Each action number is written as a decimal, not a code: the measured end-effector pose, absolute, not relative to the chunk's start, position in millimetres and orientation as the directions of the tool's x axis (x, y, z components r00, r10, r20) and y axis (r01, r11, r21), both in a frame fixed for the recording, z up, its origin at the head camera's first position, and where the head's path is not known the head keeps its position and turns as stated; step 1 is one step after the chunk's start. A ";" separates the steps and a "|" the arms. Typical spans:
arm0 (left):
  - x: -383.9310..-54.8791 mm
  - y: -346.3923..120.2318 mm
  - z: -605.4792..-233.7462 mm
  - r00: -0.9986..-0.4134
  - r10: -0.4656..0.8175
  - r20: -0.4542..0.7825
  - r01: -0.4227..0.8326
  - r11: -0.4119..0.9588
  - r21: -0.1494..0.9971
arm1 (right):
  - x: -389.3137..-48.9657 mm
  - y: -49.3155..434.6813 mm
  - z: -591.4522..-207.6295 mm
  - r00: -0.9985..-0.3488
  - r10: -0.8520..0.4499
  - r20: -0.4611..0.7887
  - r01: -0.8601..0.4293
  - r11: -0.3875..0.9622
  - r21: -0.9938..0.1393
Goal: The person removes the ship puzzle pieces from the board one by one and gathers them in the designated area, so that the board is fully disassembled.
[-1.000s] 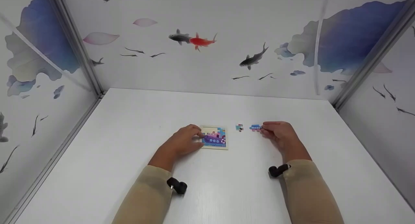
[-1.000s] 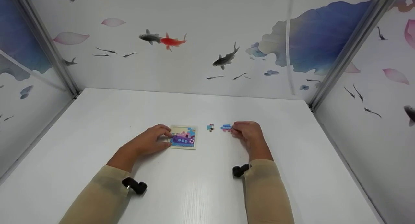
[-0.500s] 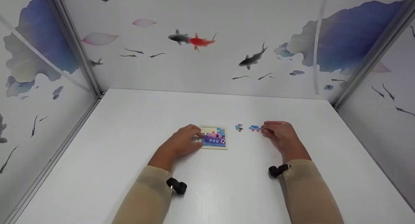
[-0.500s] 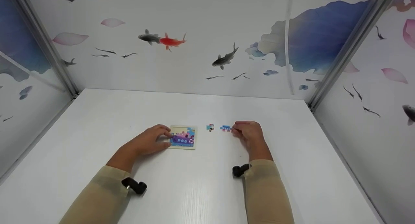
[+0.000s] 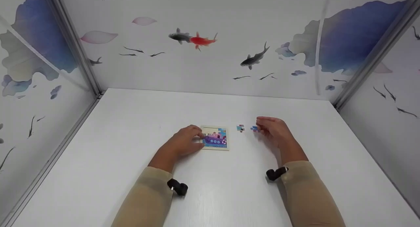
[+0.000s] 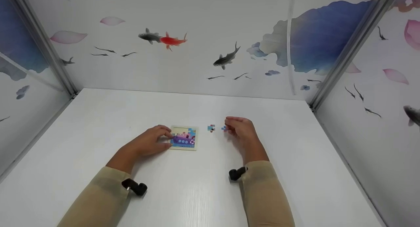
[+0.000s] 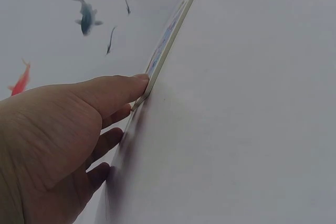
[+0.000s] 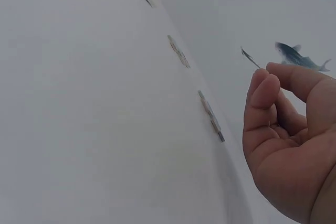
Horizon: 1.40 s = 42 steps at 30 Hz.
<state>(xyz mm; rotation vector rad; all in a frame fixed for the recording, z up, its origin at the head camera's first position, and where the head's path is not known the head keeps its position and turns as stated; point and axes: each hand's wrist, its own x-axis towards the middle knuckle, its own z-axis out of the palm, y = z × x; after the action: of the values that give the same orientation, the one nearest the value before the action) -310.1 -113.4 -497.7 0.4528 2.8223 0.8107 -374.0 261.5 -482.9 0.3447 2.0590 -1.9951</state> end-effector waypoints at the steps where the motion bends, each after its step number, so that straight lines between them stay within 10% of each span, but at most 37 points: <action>1: -310.8 -113.4 -497.6 -0.938 0.338 -0.078 0.245 0.806 0.539 | -373.6 257.3 -482.7 -0.941 -0.016 -0.339 0.338 0.049 -0.940; 42: -311.3 -112.9 -495.6 -0.937 0.341 -0.079 0.247 0.804 0.541 | -363.2 140.0 -484.7 -0.945 -0.124 -0.304 0.243 0.359 -0.901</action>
<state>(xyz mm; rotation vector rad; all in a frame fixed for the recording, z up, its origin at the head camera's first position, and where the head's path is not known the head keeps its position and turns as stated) -311.3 -112.9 -495.6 0.4634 2.8180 0.8101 -363.2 140.0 -484.7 0.1048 2.3060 -1.6127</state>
